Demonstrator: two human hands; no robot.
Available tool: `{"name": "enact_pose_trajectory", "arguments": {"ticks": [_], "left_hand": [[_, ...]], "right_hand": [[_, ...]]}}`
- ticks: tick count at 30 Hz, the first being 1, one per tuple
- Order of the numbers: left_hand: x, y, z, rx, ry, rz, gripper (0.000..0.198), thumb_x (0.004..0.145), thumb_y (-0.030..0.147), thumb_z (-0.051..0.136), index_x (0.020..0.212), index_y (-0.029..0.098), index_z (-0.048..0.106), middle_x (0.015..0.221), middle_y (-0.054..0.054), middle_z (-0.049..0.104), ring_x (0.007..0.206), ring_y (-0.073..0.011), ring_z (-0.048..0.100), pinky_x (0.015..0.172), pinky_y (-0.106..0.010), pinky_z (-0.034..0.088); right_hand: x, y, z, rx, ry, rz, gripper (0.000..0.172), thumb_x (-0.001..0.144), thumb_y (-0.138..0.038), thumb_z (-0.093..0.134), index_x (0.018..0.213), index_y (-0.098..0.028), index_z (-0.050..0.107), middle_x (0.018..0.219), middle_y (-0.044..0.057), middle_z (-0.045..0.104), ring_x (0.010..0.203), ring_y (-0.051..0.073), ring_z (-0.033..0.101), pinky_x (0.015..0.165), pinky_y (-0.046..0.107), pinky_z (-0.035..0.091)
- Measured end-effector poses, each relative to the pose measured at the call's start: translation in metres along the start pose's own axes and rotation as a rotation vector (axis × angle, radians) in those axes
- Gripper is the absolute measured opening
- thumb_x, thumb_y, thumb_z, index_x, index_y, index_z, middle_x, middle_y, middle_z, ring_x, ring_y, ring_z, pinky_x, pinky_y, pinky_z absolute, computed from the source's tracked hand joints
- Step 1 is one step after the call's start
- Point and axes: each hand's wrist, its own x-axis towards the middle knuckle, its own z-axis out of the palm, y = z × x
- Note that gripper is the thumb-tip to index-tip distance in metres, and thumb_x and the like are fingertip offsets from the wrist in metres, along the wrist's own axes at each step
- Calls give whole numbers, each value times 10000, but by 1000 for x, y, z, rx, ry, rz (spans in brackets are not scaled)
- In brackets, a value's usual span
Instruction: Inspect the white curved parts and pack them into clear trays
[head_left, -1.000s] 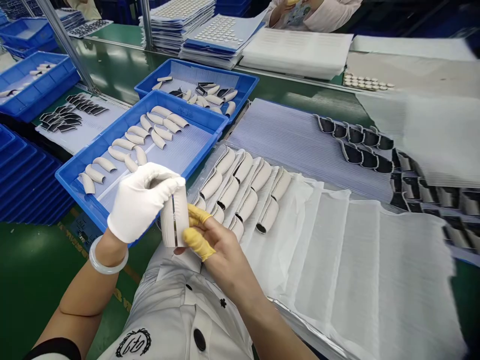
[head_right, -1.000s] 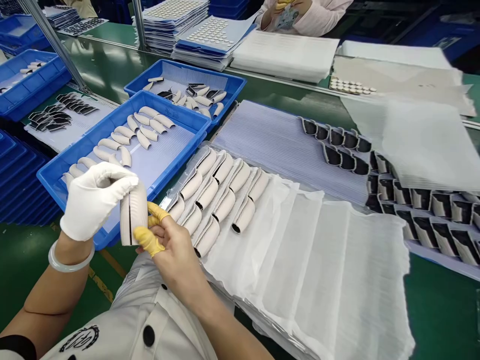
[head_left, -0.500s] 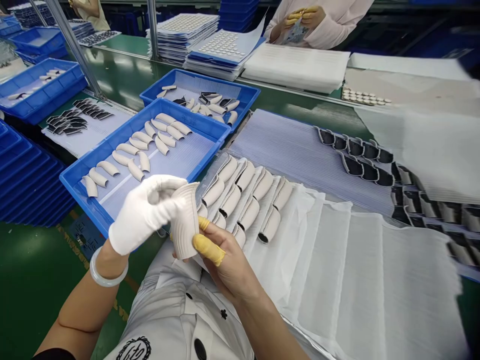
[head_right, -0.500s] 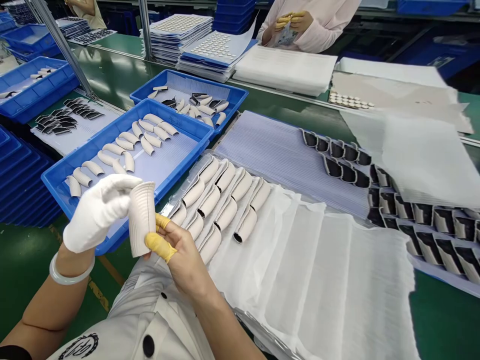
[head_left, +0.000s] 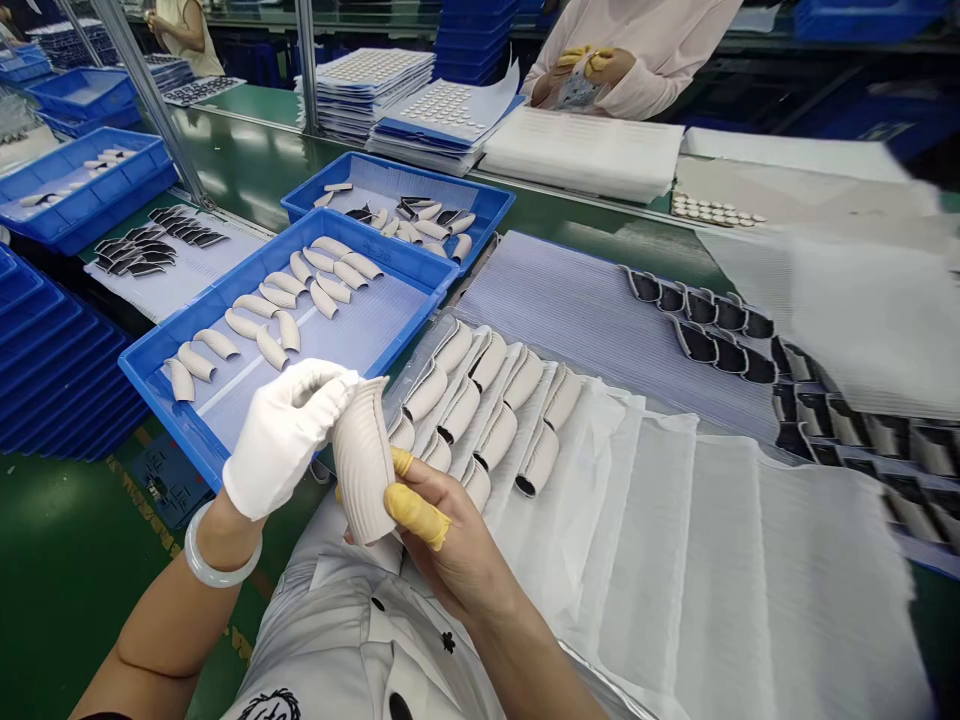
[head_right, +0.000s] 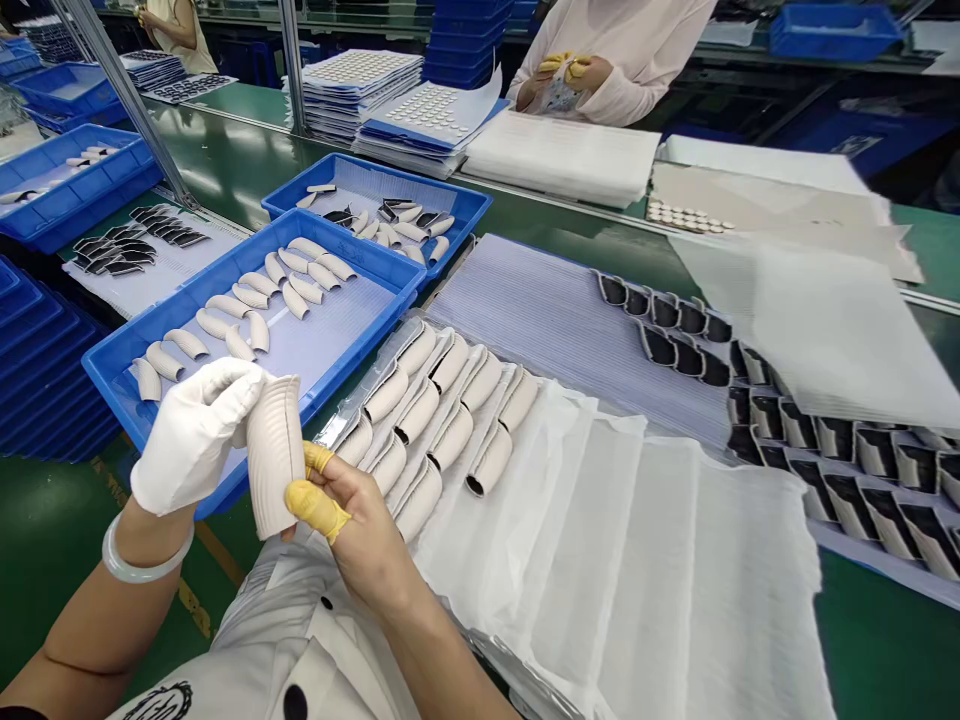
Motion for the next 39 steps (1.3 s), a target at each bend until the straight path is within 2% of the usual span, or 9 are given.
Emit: {"name": "enact_pose_trajectory", "arguments": {"ticks": [6, 12, 15, 17, 21, 24, 31, 36, 39], "left_hand": [[-4, 1, -3, 139, -90, 35, 269, 726, 341, 742, 940, 185, 697, 951, -57, 698, 843, -186, 648, 730, -270, 540], [-14, 3, -10, 504, -312, 84, 927, 546, 288, 861, 1374, 314, 445, 1347, -73, 526, 1221, -317, 507, 952, -393, 487], [-16, 2, -14, 549, -366, 101, 1074, 528, 307, 871, 1449, 336, 320, 1437, -77, 439, 1295, -343, 428, 994, -421, 456], [-16, 2, -14, 514, -342, 79, 996, 542, 323, 866, 1415, 329, 385, 1387, -74, 498, 1252, -327, 478, 953, -390, 486], [-12, 3, -8, 345, -150, 67, 461, 699, 352, 769, 1132, 250, 644, 1122, -46, 663, 1046, -229, 617, 874, -296, 519], [-11, 4, -4, 220, -82, 29, 258, 783, 347, 698, 1013, 230, 685, 981, -19, 694, 915, -165, 646, 789, -233, 530], [-10, 2, -3, 153, -73, -9, 219, 844, 365, 624, 990, 213, 682, 995, -25, 696, 941, -166, 648, 823, -238, 528], [-12, 2, -3, 409, -177, -2, 628, 621, 321, 824, 1196, 248, 584, 1137, -33, 650, 1062, -220, 607, 843, -264, 530], [-13, 0, -2, 388, -80, 2, 383, 728, 357, 741, 1076, 237, 634, 1017, -19, 668, 942, -179, 630, 776, -243, 529]], "right_hand": [[1, -4, 2, 13, -20, -23, 451, 735, -511, 701, 1027, -169, 668, 789, 47, 633, 652, 166, 583, 594, 293, 457], [3, -5, -1, 5, 102, -92, 464, 726, -461, 738, 1101, -202, 649, 910, 61, 656, 729, 173, 585, 592, 273, 453], [2, -5, 0, 11, 118, -104, 491, 727, -479, 734, 1125, -207, 643, 937, 66, 656, 759, 185, 584, 614, 284, 460], [2, -5, 0, 19, 91, -92, 456, 739, -469, 728, 1102, -202, 656, 921, 61, 650, 722, 165, 569, 606, 275, 451], [2, -2, 0, 27, 37, -84, 446, 758, -463, 718, 1113, -199, 657, 912, 53, 630, 687, 131, 534, 589, 249, 434], [2, 0, 0, 33, 26, -94, 505, 748, -466, 728, 1169, -205, 630, 930, 59, 622, 717, 140, 546, 573, 239, 432], [2, 1, 0, 58, 40, -116, 491, 740, -471, 736, 1140, -201, 644, 887, 49, 627, 658, 119, 539, 549, 224, 425], [2, 5, -1, 31, 98, -154, 420, 756, -418, 738, 1116, -223, 647, 897, 35, 637, 668, 112, 521, 550, 213, 434], [1, 4, 0, 12, 104, -161, 409, 757, -396, 743, 1110, -213, 645, 836, 26, 640, 670, 112, 518, 550, 202, 431]]}}
